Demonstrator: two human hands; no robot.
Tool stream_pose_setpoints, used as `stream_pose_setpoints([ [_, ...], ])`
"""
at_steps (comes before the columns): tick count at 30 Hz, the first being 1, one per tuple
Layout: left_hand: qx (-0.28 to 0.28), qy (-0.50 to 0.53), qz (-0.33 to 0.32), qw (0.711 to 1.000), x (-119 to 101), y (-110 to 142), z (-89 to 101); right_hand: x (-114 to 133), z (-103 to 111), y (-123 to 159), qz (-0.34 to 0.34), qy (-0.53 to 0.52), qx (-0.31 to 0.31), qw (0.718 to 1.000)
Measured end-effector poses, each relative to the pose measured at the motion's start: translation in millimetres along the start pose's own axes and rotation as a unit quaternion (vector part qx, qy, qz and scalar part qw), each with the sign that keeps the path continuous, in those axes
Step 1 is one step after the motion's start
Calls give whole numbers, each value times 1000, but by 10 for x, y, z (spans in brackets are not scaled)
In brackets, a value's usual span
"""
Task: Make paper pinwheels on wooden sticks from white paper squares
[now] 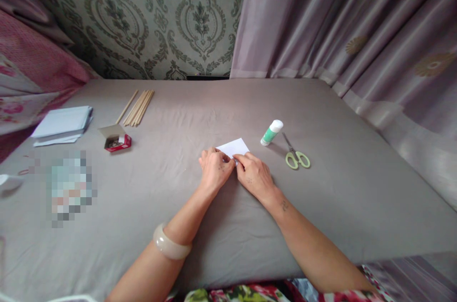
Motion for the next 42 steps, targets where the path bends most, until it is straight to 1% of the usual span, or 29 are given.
stream_pose_setpoints([
  [6, 6, -8, -10, 1000, -2, 12, -2, 41, 5, 14, 3, 33, 25, 999],
  [10, 3, 13, -20, 1000, 48, 47, 31, 71, 56, -5, 9, 42, 40, 998],
  [13, -13, 29, -9, 999, 122, 94, 116, 90, 111, -50, 19, 58, 66, 996],
  [16, -45, 31, 5, 999, 186, 141, 239, 90, 161, -112, 27, 64, 94, 993],
  [18, -60, 25, 9, 998, 208, 164, 307, 78, 185, -147, 25, 62, 103, 992],
  [20, -63, 16, 8, 998, 213, 178, 344, 63, 197, -169, 20, 56, 106, 993],
  [25, -50, -23, -9, 998, 186, 197, 341, 8, 204, -177, 7, 25, 99, 995],
  [30, -23, -46, -17, 999, 176, 189, 315, -54, 194, -158, 6, -35, 68, 997],
  [33, -27, -53, -16, 998, 174, 186, 320, -72, 182, -151, -2, -56, 48, 997],
  [37, -29, -61, -18, 998, 159, 191, 313, -82, 164, -158, 1, -83, 50, 995],
  [42, -23, -64, -27, 997, 147, 196, 292, -108, 169, -158, 6, -92, 47, 995],
])
Point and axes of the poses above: each hand's wrist, its own y-axis away from the middle knuckle, its own z-axis out of the back of the hand, x = y × z, the point moved 5 cm from there along -y, towards the middle knuckle, and after that the axes turned 11 degrees about x, right-handed, at the moved point
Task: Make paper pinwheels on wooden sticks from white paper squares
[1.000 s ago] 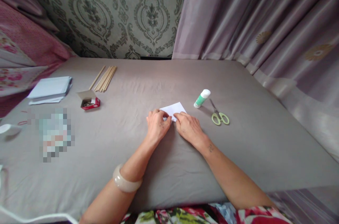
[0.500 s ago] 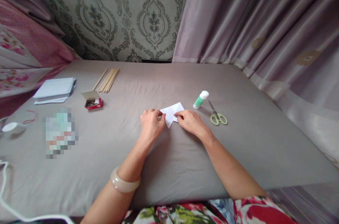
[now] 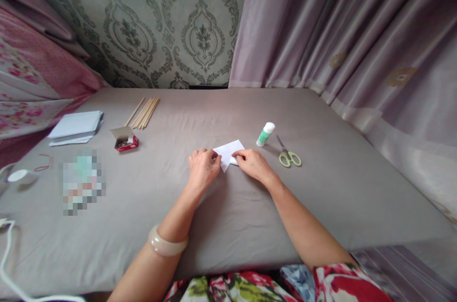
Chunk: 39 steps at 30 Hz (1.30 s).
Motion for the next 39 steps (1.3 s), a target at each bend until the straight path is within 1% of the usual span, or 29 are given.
stream_pose_setpoints([
  [3, -1, 12, -6, 1000, 1, -8, -27, -3, -1, 7, -1, 2, 0, 1000],
  [8, 8, 51, -75, 996, -117, -27, -151, 7, -22, 20, 0, 7, 7, 1000],
  [10, 17, 43, -84, 995, -171, -38, -211, 9, -19, 27, 7, 8, 14, 1000],
  [13, 26, 32, -75, 996, -208, -64, -270, -17, 29, 43, 10, 4, 21, 1000],
  [17, 28, 47, -73, 996, -193, -105, -292, -115, 137, 68, -32, 9, 3, 999],
  [18, 30, 54, -71, 996, -182, -111, -293, -127, 149, 73, -34, 18, -1, 999],
  [19, 34, 62, -70, 995, -171, -115, -293, -126, 150, 78, -26, 28, -2, 999],
  [21, 43, 74, -66, 994, -156, -113, -289, -91, 126, 90, 10, 51, 1, 999],
  [24, 57, 77, -59, 994, -153, -93, -269, -35, 66, 114, 52, 87, 16, 995],
  [28, 67, 75, -54, 994, -171, -66, -234, -22, 23, 143, 45, 126, 44, 990],
  [31, 66, 74, -56, 994, -179, -57, -222, -11, 29, 161, 47, 135, 47, 989],
  [39, 60, 74, -68, 993, -148, -69, -260, 9, 17, 175, 43, 152, 73, 985],
])
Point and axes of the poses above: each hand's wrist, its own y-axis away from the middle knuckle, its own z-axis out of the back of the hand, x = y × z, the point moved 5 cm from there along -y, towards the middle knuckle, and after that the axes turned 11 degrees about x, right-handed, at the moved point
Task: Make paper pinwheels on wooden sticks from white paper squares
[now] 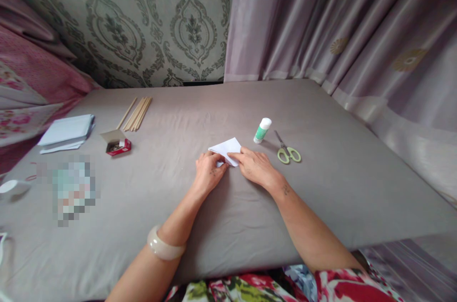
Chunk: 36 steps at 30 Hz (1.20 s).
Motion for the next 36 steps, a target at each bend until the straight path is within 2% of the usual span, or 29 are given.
stream_pose_setpoints([
  [5, -1, 1, -1, 1000, 14, -9, -8, -17, 22, 8, 8, -6, -9, 1000],
  [9, 4, 1, 0, 1000, 6, -6, -2, -118, 122, 12, 11, -53, -37, 998],
  [16, 15, -6, 3, 1000, -11, -16, 28, -701, 272, 120, -156, -148, -96, 972],
  [20, 15, -2, 5, 1000, -19, -19, 39, -904, 254, 118, -202, -181, -211, 939],
  [22, 15, 0, 8, 1000, -22, -16, 41, -936, 224, 60, -188, -205, -271, 922],
  [25, 14, 2, 11, 1000, -31, -7, 47, -946, 167, -68, -137, -260, -324, 899],
  [28, 18, 0, 13, 1000, -39, 1, 54, -965, 119, -179, -98, -319, -338, 880],
  [33, 23, -3, 15, 1000, -43, 2, 63, -984, 88, -248, -73, -366, -348, 860],
  [36, 21, -2, 16, 1000, -40, 3, 64, -884, 150, -206, -10, -374, -384, 844],
])
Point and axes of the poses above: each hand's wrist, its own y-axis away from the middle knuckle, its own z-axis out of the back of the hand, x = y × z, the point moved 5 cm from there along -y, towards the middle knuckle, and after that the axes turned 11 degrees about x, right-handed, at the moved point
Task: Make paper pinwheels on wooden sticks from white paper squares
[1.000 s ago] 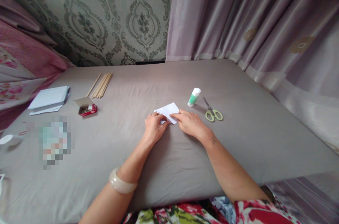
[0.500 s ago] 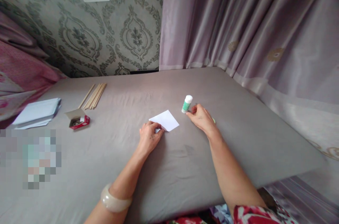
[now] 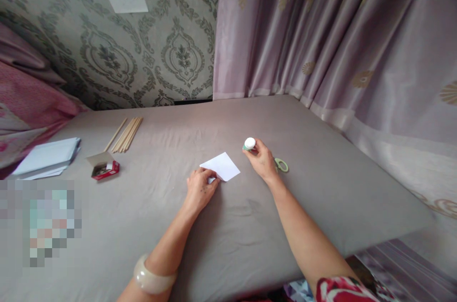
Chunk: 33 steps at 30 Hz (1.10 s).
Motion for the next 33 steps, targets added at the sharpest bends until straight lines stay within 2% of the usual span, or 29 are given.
stream_pose_setpoints([
  [9, -5, 12, -5, 1000, 8, 12, -1, 686, 46, 238, 174, 74, -46, 981],
  [15, -4, 14, -5, 1000, 4, 15, 3, 966, 86, 357, 260, 115, -63, 957],
  [20, -4, 19, -4, 1000, 6, 24, -1, 1082, 116, 413, 259, 129, -60, 955],
  [33, -6, 16, -12, 1000, 27, 17, -19, 1130, 127, 437, 249, 153, -57, 955],
])
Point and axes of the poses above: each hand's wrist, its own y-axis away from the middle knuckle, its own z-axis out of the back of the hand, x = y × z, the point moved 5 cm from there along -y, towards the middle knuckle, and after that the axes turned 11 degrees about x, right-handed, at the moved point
